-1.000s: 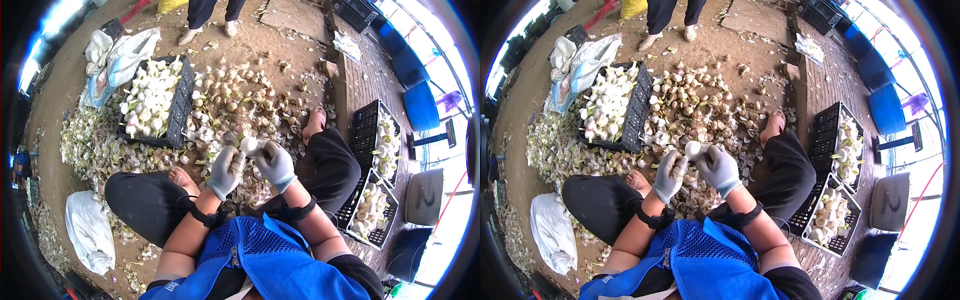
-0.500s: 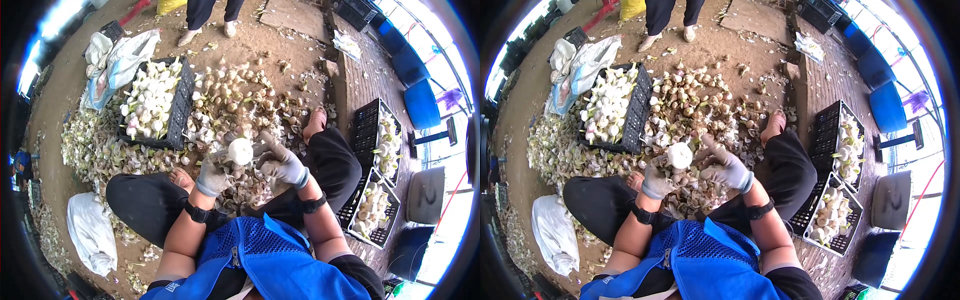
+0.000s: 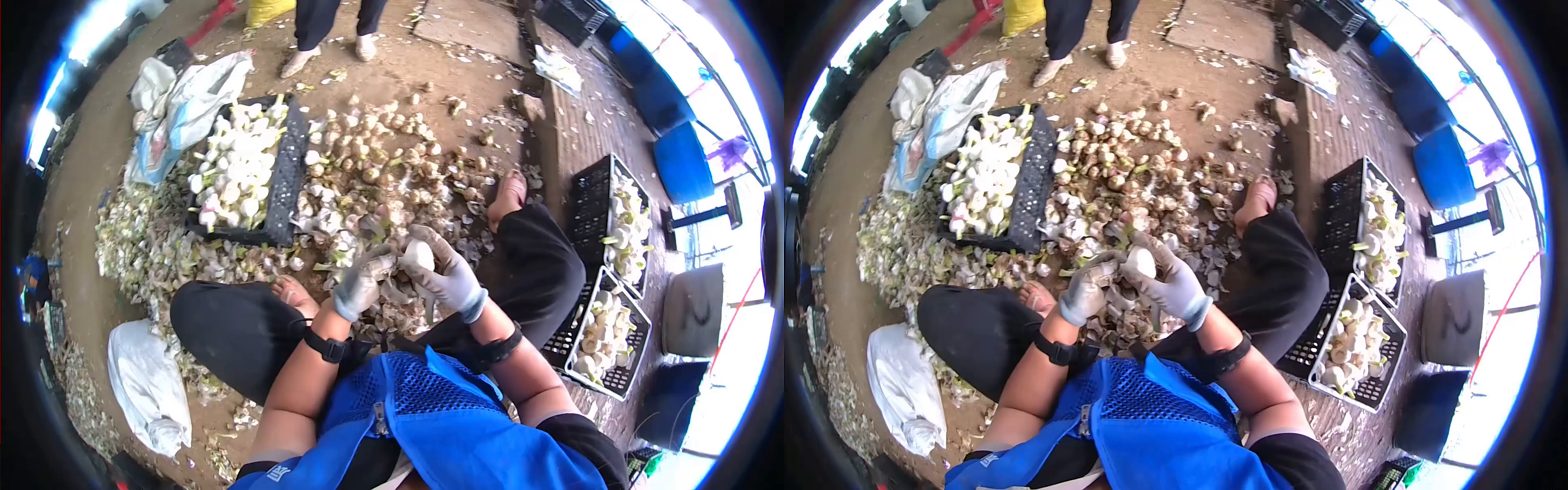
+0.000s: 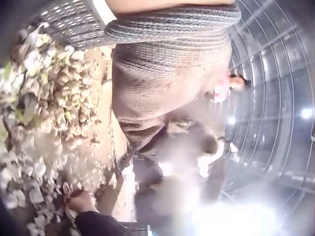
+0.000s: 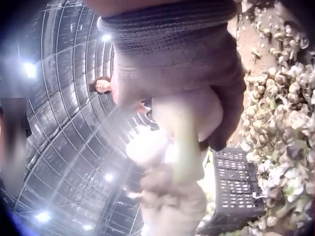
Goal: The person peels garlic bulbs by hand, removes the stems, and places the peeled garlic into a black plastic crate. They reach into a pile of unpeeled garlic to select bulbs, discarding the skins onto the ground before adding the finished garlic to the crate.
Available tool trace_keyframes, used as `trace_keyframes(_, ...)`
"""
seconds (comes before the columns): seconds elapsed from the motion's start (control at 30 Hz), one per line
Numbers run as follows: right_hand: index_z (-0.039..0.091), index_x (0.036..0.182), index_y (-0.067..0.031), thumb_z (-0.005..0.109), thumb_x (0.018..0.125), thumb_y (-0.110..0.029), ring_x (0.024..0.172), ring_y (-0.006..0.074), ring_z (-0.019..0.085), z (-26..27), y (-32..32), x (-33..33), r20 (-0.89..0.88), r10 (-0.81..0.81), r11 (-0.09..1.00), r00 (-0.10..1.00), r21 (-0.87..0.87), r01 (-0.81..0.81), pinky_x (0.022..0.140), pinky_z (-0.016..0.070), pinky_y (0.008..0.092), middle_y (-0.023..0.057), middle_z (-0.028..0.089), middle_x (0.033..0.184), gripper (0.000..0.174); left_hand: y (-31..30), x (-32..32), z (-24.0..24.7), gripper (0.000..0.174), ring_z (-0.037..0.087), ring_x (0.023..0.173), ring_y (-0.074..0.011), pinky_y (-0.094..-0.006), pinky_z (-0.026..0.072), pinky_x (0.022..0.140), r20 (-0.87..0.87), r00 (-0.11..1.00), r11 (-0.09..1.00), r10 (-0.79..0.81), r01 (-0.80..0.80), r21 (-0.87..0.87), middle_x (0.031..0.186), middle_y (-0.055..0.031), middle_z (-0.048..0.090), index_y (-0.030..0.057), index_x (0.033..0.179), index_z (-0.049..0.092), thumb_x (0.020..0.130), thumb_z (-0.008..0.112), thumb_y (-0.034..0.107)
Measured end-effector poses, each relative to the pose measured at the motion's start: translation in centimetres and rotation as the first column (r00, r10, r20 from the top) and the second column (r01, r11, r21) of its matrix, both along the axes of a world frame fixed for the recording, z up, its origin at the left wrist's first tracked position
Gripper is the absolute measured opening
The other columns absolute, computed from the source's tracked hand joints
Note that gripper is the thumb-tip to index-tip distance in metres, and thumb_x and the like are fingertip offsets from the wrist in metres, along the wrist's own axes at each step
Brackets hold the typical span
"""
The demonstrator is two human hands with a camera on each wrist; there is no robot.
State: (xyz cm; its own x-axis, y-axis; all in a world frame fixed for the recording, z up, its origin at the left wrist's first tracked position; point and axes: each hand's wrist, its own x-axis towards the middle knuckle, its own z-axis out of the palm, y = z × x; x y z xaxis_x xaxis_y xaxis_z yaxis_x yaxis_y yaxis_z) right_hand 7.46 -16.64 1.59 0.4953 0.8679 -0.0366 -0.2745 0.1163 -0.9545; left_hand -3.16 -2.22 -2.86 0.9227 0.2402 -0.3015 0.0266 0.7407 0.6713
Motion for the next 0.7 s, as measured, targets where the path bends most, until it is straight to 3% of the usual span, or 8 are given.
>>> trace_keyframes(0.13,0.042,0.129,-0.0051,0.06,0.09,-0.011,0.091,0.0107,0.054,1.4,-4.9,2.5,0.053,-0.503,0.855,0.863,-0.119,0.506,0.077,0.0472,0.0238,0.0031,0.055,0.104,0.044,-0.6,0.2,1.8,0.035,0.06,0.091,-0.0139,-0.0288,0.0478,0.083,-0.176,0.94,0.918,-0.291,0.326,0.226,0.112,-0.0043,0.061,0.0057,0.122,0.056,0.092,0.048,0.021)
trace_keyframes(0.2,0.045,0.123,-0.0086,0.059,0.09,-0.025,0.079,0.0129,0.055,3.2,-10.2,5.3,-0.027,-0.74,0.67,0.672,0.049,0.74,0.064,0.0485,0.0256,0.0044,0.056,0.097,0.039,-1.0,1.1,-1.0,0.018,0.059,0.079,-0.0108,-0.0238,0.0505,0.067,-0.009,0.975,0.8,-0.223,0.189,0.569,0.096,-0.0028,0.062,0.0036,0.1,0.061,0.09,0.046,0.002)
trace_keyframes(0.27,0.045,0.124,-0.0077,0.058,0.089,-0.037,0.075,0.0177,0.059,6.3,-17.5,7.1,-0.184,-0.675,0.704,0.715,0.13,0.698,0.063,0.0507,0.0296,0.0117,0.058,0.097,0.047,-0.8,1.4,-3.1,0.037,0.06,0.084,-0.0119,-0.024,0.0485,0.079,-0.274,0.924,0.811,-0.267,0.369,0.455,0.095,-0.0033,0.062,0.0028,0.101,0.062,0.082,0.035,-0.014)
trace_keyframes(0.33,0.049,0.116,-0.0022,0.057,0.088,-0.042,0.077,0.0242,0.063,5.3,-25.7,9.0,0.102,-0.953,0.279,0.285,-0.07,0.958,0.063,0.0544,0.0368,0.0109,0.059,0.095,0.049,-1.0,1.4,-3.6,0.037,0.062,0.088,-0.015,-0.025,0.0493,0.079,-0.35,0.873,0.456,-0.34,0.479,0.75,0.098,-0.0069,0.064,0.0045,0.107,0.062,0.081,0.041,-0.011)
trace_keyframes(0.4,0.048,0.12,-0.0026,0.059,0.089,-0.032,0.083,0.0233,0.063,3.0,-35.4,10.6,0.222,-0.969,0.097,0.107,-0.056,0.994,0.068,0.0554,0.0382,0.0104,0.059,0.102,0.044,-0.5,0.9,-7.9,0.045,0.061,0.099,-0.032,-0.0363,0.0482,0.086,-0.45,0.815,-0.022,-0.365,0.475,0.88,0.109,-0.0208,0.063,0.0074,0.121,0.056,0.076,0.052,0.005)
trace_keyframes(0.57,0.037,0.137,-0.0067,0.069,0.076,-0.038,0.106,0.0265,0.056,-4.4,-51.4,16.4,0.905,-0.391,-0.422,0.167,-0.337,0.842,0.089,0.045,0.0342,0.0142,0.055,0.122,0.076,-1.9,-0.4,-8.3,0.059,0.054,0.111,-0.0378,-0.0385,0.044,0.094,-0.715,0.555,-0.304,-0.425,0.657,0.69,0.119,-0.0266,0.055,0.006,0.13,0.048,0.071,0.053,0.013)
trace_keyframes(0.6,0.04,0.135,-0.0039,0.071,0.073,-0.04,0.109,0.0279,0.055,-2.4,-49.8,17.2,0.941,-0.282,-0.444,0.185,-0.299,0.845,0.093,0.0429,0.0347,0.0146,0.055,0.122,0.078,-2.0,0.0,-7.4,0.059,0.051,0.117,-0.036,-0.0383,0.0418,0.097,-0.751,0.454,-0.237,-0.48,0.757,0.609,0.124,-0.026,0.053,0.0051,0.131,0.047,0.072,0.052,0.014)
trace_keyframes(0.7,0.049,0.126,0.0004,0.055,0.088,-0.015,0.096,0.0163,0.056,2.2,-34.3,20.0,0.666,-0.662,0.281,0.344,-0.204,0.938,0.083,0.0449,0.0269,0.008,0.06,0.109,0.042,-2.5,1.2,-5.7,0.059,0.048,0.121,-0.0345,-0.0369,0.0385,0.101,-0.794,0.325,-0.221,-0.513,0.844,0.488,0.129,-0.0246,0.049,0.0049,0.133,0.044,0.075,0.051,0.014)
